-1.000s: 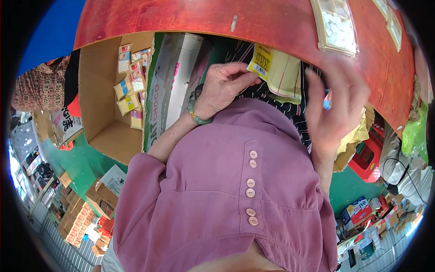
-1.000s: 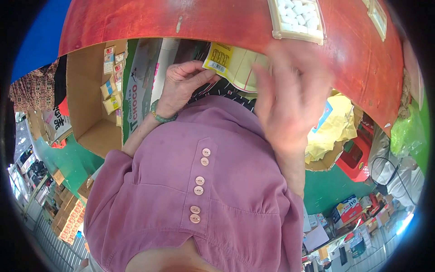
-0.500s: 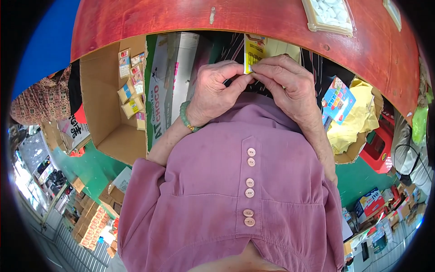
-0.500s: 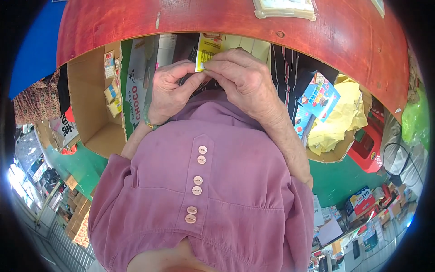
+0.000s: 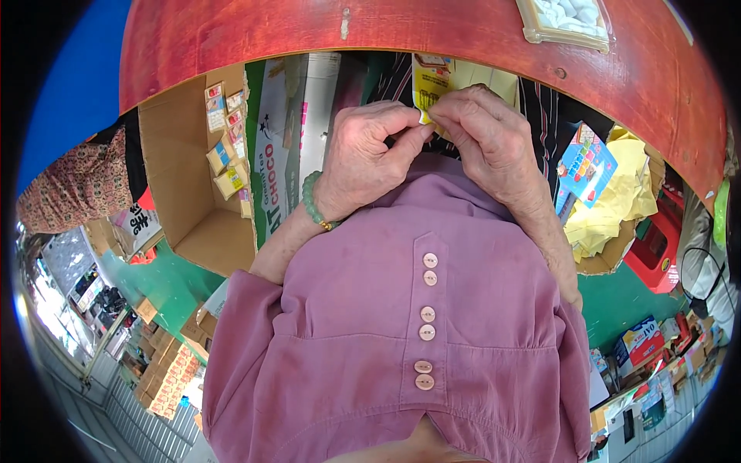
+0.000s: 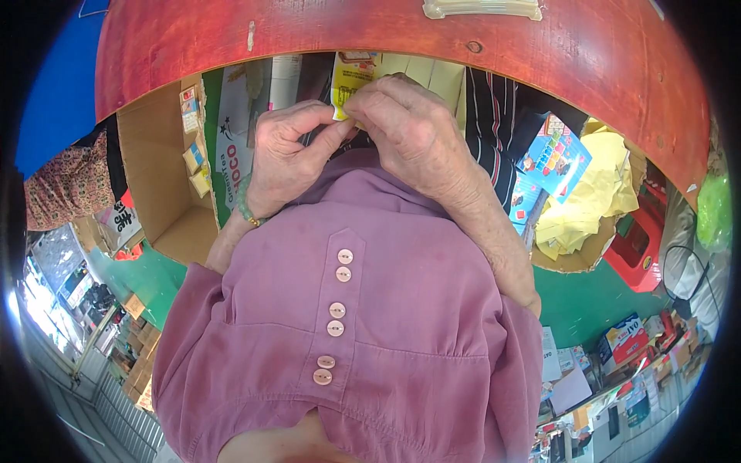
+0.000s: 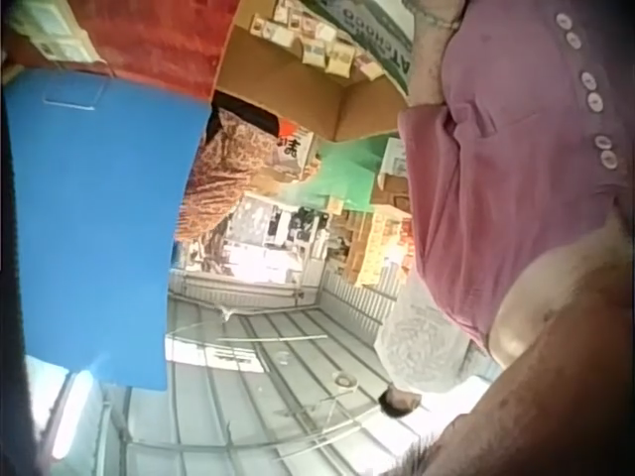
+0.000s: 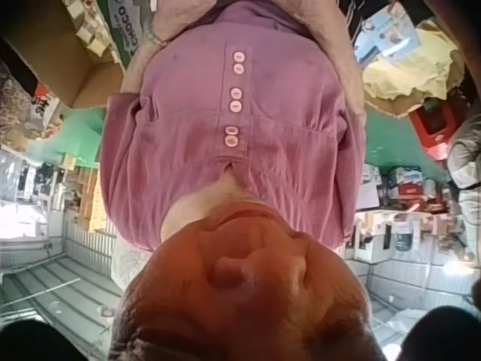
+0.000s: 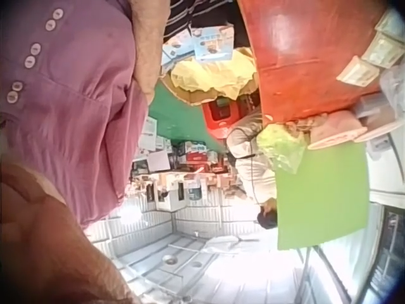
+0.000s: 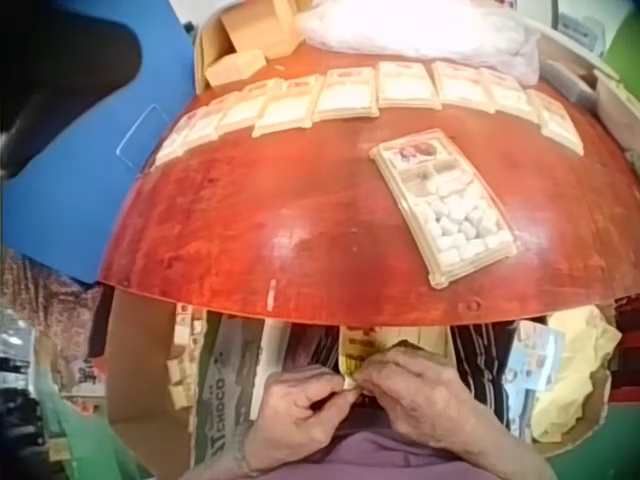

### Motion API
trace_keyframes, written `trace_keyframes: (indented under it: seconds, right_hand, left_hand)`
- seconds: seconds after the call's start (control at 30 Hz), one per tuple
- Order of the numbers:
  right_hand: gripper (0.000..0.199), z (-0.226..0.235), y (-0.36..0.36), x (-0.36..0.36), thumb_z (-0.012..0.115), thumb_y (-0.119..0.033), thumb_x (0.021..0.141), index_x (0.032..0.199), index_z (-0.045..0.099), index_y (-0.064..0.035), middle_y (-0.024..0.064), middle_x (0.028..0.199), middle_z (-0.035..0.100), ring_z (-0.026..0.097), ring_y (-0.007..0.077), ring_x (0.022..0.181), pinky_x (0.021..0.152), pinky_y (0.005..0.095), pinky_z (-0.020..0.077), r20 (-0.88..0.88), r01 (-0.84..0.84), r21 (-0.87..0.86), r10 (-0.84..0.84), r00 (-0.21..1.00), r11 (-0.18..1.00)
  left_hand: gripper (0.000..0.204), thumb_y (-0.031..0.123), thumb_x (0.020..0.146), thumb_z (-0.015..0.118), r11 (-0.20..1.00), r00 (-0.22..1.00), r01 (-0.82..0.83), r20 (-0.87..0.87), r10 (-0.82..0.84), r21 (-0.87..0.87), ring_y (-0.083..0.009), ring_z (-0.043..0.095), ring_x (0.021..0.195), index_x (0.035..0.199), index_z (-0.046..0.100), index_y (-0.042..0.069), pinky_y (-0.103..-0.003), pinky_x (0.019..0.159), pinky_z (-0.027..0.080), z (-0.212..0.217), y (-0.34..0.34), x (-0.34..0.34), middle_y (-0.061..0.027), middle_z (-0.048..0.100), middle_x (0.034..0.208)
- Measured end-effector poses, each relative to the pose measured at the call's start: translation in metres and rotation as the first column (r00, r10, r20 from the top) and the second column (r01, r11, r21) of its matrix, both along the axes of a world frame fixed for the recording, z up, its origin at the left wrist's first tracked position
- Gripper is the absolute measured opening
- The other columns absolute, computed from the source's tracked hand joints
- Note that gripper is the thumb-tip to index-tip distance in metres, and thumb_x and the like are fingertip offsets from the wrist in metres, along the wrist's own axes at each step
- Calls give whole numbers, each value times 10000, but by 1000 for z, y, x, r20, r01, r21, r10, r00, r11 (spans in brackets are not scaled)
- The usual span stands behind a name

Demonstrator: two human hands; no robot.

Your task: Packaging small white cubes into plastic trays and applying adhesive labels to seal them.

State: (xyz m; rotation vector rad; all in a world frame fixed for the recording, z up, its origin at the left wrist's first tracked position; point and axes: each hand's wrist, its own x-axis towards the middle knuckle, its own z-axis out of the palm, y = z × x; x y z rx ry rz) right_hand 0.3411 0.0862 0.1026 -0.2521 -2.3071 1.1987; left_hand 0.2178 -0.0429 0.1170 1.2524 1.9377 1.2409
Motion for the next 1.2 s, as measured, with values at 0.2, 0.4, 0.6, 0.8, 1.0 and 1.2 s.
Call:
trace_keyframes:
  seconds: [0.2, 0.4, 0.6, 0.8, 1.0, 1.2]
  right_hand:
    - [145, -4, -1, 3, 658, 32, 769, 909, 623, 16, 122, 873, 639, 638, 255, 792, 686, 316, 519, 33, 15, -129, -11, 999, 992]
    - [185, -11, -1, 6, 658, 25, 780, 965, 648, 10, 124, 918, 647, 642, 246, 861, 732, 304, 515, 49, -58, -220, 70, 996, 974]
    - [217, -13, -2, 6, 688, 29, 757, 970, 652, 2, 110, 920, 648, 638, 221, 874, 741, 296, 516, 84, -63, -281, 90, 992, 958]
    - [199, -12, -1, 8, 698, 39, 743, 935, 676, -8, 96, 907, 649, 644, 196, 844, 725, 276, 522, 40, -66, -270, 79, 996, 961]
    - [179, -5, -1, 10, 689, 49, 743, 917, 687, 6, 95, 908, 649, 649, 190, 826, 706, 265, 528, 82, -77, -268, 102, 991, 960]
    - [161, -8, 3, 13, 678, 45, 751, 911, 677, 23, 98, 908, 648, 651, 208, 828, 713, 275, 527, 132, -143, -294, 188, 973, 945]
  left_hand:
    - [58, 26, 794, 661, 996, 975, -51, 212, 66, -74, -155, 633, 616, 813, 663, -29, -259, 571, 484, 1, 0, 6, -87, 669, 718]
    - [112, 53, 850, 627, 997, 928, -39, 369, 60, -65, -105, 635, 694, 856, 679, -46, -224, 627, 501, -6, -9, 4, -84, 691, 769]
    - [176, 58, 890, 547, 986, 911, 11, 407, 60, -168, -95, 627, 710, 877, 683, -54, -226, 651, 509, -4, -16, -2, -76, 688, 776]
    - [186, 43, 893, 526, 993, 822, -1, 566, 67, -117, -100, 638, 722, 883, 685, -54, -219, 658, 513, -1, -13, 1, -83, 696, 803]
    - [153, 22, 874, 541, 996, 929, 58, 370, -27, -73, -102, 645, 675, 857, 681, -38, -224, 617, 519, -1, -15, -1, -75, 699, 776]
    - [82, 3, 803, 582, 992, 992, 94, 97, -86, -81, -147, 641, 600, 792, 658, -25, -254, 547, 493, -4, -14, 1, -99, 667, 696]
